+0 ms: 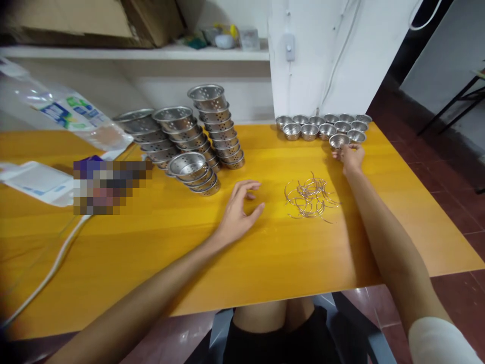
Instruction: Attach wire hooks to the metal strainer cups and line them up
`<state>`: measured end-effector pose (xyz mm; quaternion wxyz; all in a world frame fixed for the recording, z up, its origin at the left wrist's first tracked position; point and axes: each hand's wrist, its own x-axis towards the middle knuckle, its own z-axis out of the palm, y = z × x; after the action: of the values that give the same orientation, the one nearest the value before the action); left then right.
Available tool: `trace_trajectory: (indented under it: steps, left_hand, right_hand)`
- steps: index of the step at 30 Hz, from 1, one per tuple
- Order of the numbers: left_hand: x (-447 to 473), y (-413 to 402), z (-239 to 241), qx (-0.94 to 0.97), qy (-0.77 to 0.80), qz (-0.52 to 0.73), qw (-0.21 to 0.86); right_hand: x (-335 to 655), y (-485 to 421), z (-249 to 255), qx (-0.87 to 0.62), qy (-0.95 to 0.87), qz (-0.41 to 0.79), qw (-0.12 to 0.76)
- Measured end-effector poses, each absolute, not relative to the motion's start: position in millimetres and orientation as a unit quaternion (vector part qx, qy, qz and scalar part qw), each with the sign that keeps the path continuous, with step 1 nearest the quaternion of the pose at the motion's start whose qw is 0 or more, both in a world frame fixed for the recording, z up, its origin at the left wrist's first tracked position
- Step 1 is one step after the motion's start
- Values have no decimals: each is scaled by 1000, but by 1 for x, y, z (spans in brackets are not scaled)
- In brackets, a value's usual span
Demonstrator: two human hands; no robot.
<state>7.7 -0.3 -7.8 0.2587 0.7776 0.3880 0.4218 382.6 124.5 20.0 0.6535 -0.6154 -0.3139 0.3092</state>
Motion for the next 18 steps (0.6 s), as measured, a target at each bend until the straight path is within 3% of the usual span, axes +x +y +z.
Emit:
trace_trajectory:
  steps: [8,18]
  left_hand:
    - [8,2,-12,770,406,414,266]
    - [8,-4,-3,786,407,379,268]
  right_hand:
    - [392,140,3,-639,-226,298,672]
    - [399,150,-2,-654,-254,288,652]
